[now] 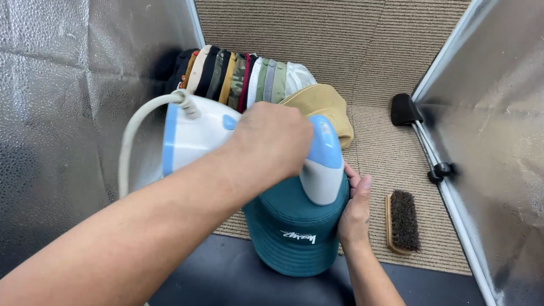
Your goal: Brushing a bucket hat with a wooden brush and then using a handheld steamer to treat the fabric.
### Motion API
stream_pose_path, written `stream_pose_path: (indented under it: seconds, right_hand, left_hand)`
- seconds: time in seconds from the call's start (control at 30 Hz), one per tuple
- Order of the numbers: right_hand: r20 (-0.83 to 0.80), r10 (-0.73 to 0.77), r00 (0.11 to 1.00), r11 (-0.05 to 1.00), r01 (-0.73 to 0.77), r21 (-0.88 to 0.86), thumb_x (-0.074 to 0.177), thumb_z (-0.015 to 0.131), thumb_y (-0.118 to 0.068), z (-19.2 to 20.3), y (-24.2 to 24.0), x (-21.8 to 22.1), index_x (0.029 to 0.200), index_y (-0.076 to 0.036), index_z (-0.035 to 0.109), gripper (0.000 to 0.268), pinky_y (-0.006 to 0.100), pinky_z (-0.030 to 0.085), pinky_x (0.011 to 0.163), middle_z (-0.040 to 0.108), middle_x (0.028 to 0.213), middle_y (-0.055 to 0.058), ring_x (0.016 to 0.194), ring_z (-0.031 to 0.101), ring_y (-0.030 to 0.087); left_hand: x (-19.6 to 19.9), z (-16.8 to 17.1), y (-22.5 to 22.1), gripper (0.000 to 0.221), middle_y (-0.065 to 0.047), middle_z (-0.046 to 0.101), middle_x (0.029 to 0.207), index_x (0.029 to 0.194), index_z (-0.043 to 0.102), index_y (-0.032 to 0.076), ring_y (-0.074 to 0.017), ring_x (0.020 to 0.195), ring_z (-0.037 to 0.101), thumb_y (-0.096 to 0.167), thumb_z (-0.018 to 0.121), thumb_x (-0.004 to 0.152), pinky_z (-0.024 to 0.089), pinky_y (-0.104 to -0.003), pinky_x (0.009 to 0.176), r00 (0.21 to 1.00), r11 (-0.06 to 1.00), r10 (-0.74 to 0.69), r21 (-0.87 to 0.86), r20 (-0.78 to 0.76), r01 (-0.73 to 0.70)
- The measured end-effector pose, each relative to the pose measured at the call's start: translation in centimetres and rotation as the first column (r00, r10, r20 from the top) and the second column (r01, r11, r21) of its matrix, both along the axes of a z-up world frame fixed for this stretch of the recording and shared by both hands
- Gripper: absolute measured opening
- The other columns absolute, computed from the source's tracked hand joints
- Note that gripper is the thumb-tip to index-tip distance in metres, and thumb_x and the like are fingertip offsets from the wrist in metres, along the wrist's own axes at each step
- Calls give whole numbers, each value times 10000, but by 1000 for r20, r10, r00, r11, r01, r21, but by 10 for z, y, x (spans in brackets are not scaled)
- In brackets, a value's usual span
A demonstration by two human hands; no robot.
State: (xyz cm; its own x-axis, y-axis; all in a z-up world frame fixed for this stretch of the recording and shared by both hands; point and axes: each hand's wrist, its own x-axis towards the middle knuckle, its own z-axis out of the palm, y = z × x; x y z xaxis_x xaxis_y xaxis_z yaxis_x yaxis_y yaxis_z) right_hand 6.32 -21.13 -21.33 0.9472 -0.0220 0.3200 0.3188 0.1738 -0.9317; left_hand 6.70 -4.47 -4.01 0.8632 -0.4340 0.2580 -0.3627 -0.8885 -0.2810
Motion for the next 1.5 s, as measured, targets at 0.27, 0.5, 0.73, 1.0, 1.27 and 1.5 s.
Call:
stream_pose_path:
  seconds: [0.27,0.5,0.73,1.0,1.27,1.5]
  right_hand:
    - [23,-77,997,997,77,30,1032,189,-573,17,9,-14,1352,-56,645,760,468,549,1034,727,1178,180,1033,705,250]
    - [64,-142,988,956,154,-248,831,430,-647,-1,-1,-23,1395,-49,559,832,456,488,1055,660,1302,173,1190,627,289]
    - [119,-164,979,858,201,-473,659,635,-714,-11,-10,-19,1432,-42,485,1036,446,435,1073,603,1407,168,1325,561,324]
    - [185,-98,978,870,174,-461,633,613,-753,-2,-12,-21,1535,-103,368,1138,460,347,1163,429,1580,163,1442,443,317]
    - [156,-59,986,930,112,-351,639,667,-707,5,-5,-26,1530,-68,343,1144,467,382,1163,392,1594,177,1446,434,317]
    - [152,-45,987,940,93,-328,641,673,-696,-2,-7,-22,1522,-69,339,1132,481,413,1147,396,1582,177,1433,443,323]
  left_hand:
    - [24,6,-56,105,-82,699,647,775,781,135,-299,690,733,105,682,785,578,-671,609,998,989,-12,143,-58,20]
    - [10,27,-62,126,-121,661,570,742,769,85,-289,588,704,95,673,823,606,-575,573,990,988,-80,120,-117,94]
    - [6,34,-51,317,99,701,1155,1143,737,279,-227,1052,704,134,568,917,523,-391,682,926,972,189,199,-327,-128]
    - [-28,40,24,263,27,754,1131,1093,775,259,-265,1058,737,175,596,921,616,-454,784,855,930,365,175,-368,-322]
    - [-27,43,60,278,-58,746,1103,1139,711,171,-346,976,740,256,570,915,607,-493,788,815,895,446,196,-370,-401]
    - [35,50,2,464,51,672,1316,1286,699,249,-257,1188,677,407,753,853,568,-430,914,795,909,417,224,-440,-352]
